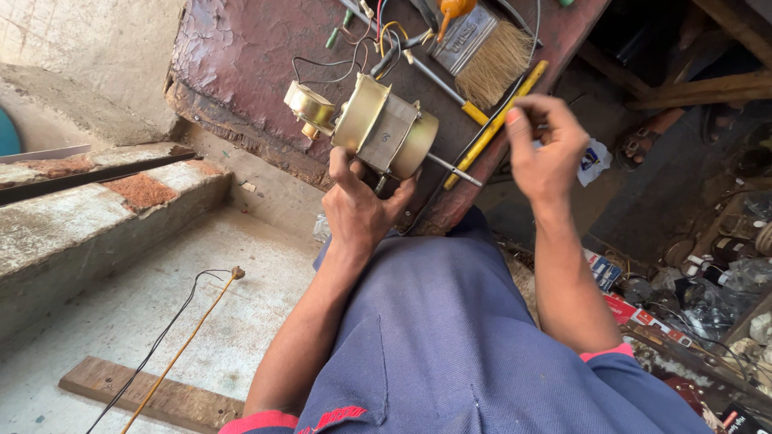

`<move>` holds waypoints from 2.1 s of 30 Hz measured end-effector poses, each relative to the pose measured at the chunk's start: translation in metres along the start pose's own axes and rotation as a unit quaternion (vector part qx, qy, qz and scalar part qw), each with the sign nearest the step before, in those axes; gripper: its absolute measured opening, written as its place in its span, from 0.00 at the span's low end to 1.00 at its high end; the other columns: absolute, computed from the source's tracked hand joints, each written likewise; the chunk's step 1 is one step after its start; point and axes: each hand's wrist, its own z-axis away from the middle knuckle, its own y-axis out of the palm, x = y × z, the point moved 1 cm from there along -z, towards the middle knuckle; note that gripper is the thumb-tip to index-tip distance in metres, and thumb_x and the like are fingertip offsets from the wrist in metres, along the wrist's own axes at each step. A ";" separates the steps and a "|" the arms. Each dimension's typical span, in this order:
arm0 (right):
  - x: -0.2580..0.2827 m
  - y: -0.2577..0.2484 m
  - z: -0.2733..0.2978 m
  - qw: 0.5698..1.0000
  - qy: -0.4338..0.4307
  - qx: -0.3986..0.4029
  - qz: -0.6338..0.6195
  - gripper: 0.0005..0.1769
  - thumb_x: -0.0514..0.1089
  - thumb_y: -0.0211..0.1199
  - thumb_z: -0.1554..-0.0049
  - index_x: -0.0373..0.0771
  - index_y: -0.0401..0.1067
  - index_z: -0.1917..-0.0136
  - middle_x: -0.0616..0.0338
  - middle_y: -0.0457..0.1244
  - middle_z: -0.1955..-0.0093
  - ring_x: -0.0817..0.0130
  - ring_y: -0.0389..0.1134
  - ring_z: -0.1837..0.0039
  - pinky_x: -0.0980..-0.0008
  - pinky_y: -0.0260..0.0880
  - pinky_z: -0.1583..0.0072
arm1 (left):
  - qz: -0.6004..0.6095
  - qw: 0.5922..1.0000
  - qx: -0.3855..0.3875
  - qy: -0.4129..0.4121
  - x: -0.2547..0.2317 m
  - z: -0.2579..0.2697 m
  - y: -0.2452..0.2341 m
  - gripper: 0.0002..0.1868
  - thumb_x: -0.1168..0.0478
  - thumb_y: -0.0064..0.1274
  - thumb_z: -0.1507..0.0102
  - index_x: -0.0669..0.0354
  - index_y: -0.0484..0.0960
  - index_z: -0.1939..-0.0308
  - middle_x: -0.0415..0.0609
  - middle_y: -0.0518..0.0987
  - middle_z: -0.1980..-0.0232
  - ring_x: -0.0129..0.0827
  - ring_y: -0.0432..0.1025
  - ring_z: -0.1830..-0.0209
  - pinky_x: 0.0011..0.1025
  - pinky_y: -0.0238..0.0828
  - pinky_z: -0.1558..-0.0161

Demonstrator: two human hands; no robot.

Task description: The person uses a yellow T-handle hex key to tighten screws on a brass-colored electrical component, likely a motor or solenoid. They rotate the component to access different sides and continue tightening fasteners throughout the clip.

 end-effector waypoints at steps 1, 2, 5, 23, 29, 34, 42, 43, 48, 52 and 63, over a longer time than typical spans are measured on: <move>0.004 0.002 0.005 0.997 -0.027 0.017 0.068 0.10 0.36 0.72 0.35 0.33 0.74 0.42 0.57 0.67 0.51 0.74 0.69 0.53 0.75 0.71 0.53 | 0.001 1.000 -0.001 0.006 0.001 0.000 0.000 0.50 0.50 0.71 0.42 0.63 0.45 0.36 0.59 0.83 0.59 0.52 0.80 0.70 0.42 0.78 0.69; 0.008 0.004 0.009 0.989 -0.054 0.035 0.135 0.11 0.36 0.74 0.37 0.34 0.75 0.44 0.57 0.66 0.52 0.73 0.70 0.53 0.74 0.72 0.53 | 0.002 1.000 -0.002 0.012 0.001 0.001 0.000 0.51 0.50 0.71 0.42 0.63 0.44 0.35 0.60 0.83 0.58 0.52 0.80 0.69 0.42 0.78 0.69; 0.020 0.002 0.015 0.975 -0.056 0.029 0.211 0.16 0.39 0.78 0.41 0.37 0.76 0.43 0.54 0.63 0.51 0.69 0.66 0.56 0.71 0.68 0.57 | 0.008 1.000 -0.006 0.019 0.002 0.002 0.001 0.50 0.50 0.71 0.40 0.61 0.44 0.36 0.60 0.84 0.57 0.52 0.81 0.67 0.41 0.79 0.67; -0.052 -0.029 0.032 0.895 0.315 -0.009 -0.317 0.35 0.31 0.61 0.54 0.50 0.56 0.36 0.54 0.62 0.53 0.64 0.67 0.57 0.63 0.75 0.56 | -0.003 0.999 0.035 -0.032 -0.006 -0.001 0.001 0.52 0.47 0.67 0.38 0.64 0.41 0.33 0.57 0.83 0.64 0.53 0.78 0.73 0.46 0.74 0.72; -0.102 -0.097 0.060 0.548 0.407 0.151 -0.715 0.23 0.41 0.59 0.32 0.25 0.66 0.28 0.51 0.60 0.63 0.64 0.59 0.64 0.68 0.61 0.64 | -0.020 0.999 0.030 -0.014 -0.016 -0.008 -0.003 0.51 0.47 0.66 0.37 0.64 0.40 0.32 0.60 0.83 0.60 0.57 0.78 0.71 0.49 0.74 0.70; -0.103 -0.130 0.094 0.779 0.442 0.014 -0.444 0.13 0.39 0.58 0.45 0.36 0.68 0.47 0.50 0.64 0.57 0.62 0.67 0.58 0.62 0.68 0.55 | -0.022 0.999 0.044 -0.012 -0.017 -0.010 -0.006 0.50 0.48 0.65 0.36 0.65 0.41 0.33 0.59 0.83 0.61 0.57 0.78 0.72 0.49 0.73 0.70; -0.091 -0.216 0.151 0.875 0.397 -0.011 -0.277 0.18 0.43 0.59 0.31 0.24 0.71 0.39 0.48 0.65 0.58 0.80 0.53 0.70 0.77 0.56 0.62 | -0.007 0.998 0.058 -0.009 -0.024 -0.016 -0.011 0.44 0.48 0.66 0.35 0.62 0.46 0.37 0.54 0.82 0.64 0.51 0.79 0.72 0.44 0.74 0.71; -0.089 -0.240 0.160 0.877 0.368 -0.014 -0.308 0.19 0.44 0.59 0.32 0.22 0.70 0.40 0.49 0.65 0.61 0.79 0.54 0.69 0.77 0.60 0.58 | -0.010 0.998 0.052 -0.014 -0.025 -0.017 -0.012 0.44 0.47 0.66 0.36 0.62 0.46 0.37 0.54 0.82 0.66 0.51 0.78 0.73 0.45 0.73 0.71; -0.090 -0.310 0.195 0.907 0.293 -0.014 -0.302 0.13 0.41 0.61 0.37 0.26 0.71 0.48 0.50 0.66 0.58 0.72 0.65 0.63 0.76 0.66 0.60 | 0.003 0.999 0.034 -0.003 -0.027 -0.017 -0.011 0.45 0.48 0.66 0.36 0.63 0.46 0.36 0.53 0.81 0.64 0.52 0.78 0.72 0.45 0.72 0.71; -0.071 -0.268 0.203 0.927 0.269 0.036 -0.260 0.15 0.40 0.62 0.35 0.22 0.72 0.44 0.41 0.68 0.55 0.73 0.62 0.65 0.76 0.64 0.59 | -0.020 0.998 0.050 -0.019 -0.030 -0.022 -0.012 0.46 0.46 0.67 0.37 0.64 0.47 0.37 0.54 0.81 0.66 0.53 0.77 0.73 0.46 0.72 0.72; -0.015 -0.147 0.165 0.919 0.218 0.065 -0.321 0.15 0.38 0.63 0.33 0.20 0.74 0.40 0.36 0.69 0.51 0.73 0.62 0.60 0.73 0.66 0.49 | -0.048 0.989 0.113 -0.084 -0.037 -0.039 -0.021 0.47 0.46 0.70 0.46 0.64 0.50 0.44 0.56 0.80 0.74 0.56 0.77 0.77 0.48 0.74 0.72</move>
